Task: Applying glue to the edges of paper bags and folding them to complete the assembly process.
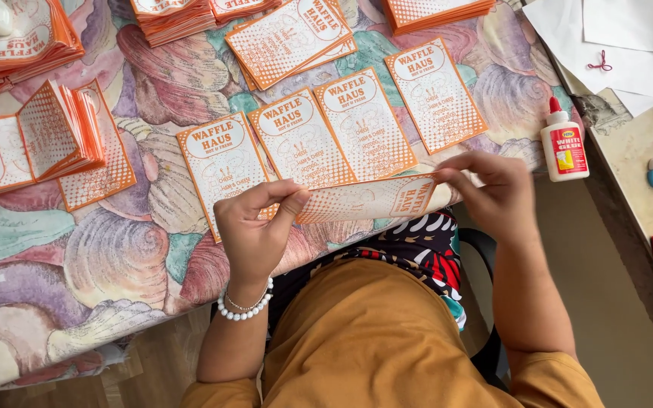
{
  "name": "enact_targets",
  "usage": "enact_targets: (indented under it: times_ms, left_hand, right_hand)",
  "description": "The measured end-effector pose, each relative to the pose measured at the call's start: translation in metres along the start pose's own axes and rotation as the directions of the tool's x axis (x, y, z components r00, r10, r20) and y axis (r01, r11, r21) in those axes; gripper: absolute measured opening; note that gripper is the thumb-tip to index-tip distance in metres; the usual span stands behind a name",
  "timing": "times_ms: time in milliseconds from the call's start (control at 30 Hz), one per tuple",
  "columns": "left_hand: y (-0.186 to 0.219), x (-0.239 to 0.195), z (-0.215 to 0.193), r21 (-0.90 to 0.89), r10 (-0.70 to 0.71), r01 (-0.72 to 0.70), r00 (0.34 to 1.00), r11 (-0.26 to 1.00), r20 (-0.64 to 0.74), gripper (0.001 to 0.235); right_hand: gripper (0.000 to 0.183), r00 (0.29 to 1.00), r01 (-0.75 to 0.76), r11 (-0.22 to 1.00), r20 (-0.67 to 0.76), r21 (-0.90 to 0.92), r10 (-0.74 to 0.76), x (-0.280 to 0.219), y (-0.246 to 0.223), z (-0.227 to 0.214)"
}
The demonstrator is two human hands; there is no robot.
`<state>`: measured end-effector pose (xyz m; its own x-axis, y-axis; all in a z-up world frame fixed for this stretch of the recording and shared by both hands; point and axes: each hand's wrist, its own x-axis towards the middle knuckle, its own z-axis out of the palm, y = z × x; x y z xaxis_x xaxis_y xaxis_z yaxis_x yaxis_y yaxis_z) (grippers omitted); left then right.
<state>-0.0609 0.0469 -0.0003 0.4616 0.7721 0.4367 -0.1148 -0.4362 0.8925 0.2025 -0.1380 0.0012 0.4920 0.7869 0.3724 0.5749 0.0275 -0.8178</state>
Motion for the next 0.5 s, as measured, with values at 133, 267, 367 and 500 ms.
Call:
enact_targets:
  times_ms: [133, 267, 367, 500]
  left_hand:
    - [-0.002, -0.004, -0.006, -0.078, -0.055, 0.048, 0.994, 0.996, -0.091, 0.003]
    - [-0.024, -0.017, 0.022, -0.407, -0.262, 0.099, 0.892, 0.908, -0.367, 0.007]
    - [-0.026, -0.026, 0.069, -0.609, -0.387, 0.115, 0.859, 0.785, -0.336, 0.003]
    - [-0.015, -0.038, 0.113, -0.772, -0.504, 0.255, 0.858, 0.583, -0.097, 0.01]
  right_hand:
    - [0.018, 0.98, -0.036, 0.994, -0.192, 0.105, 0.056, -0.009, 0.03, -0.043]
    - [0.027, 0.983, -0.155, 0.957, -0.061, 0.245, 0.175, -0.036, 0.034, 0.0]
    - [0.07, 0.988, -0.153, 0.817, 0.083, 0.556, 0.128, -0.046, 0.03, 0.053]
    - [0.091, 0.964, -0.074, 0.493, -0.064, 0.867, 0.257, -0.037, 0.02, 0.083]
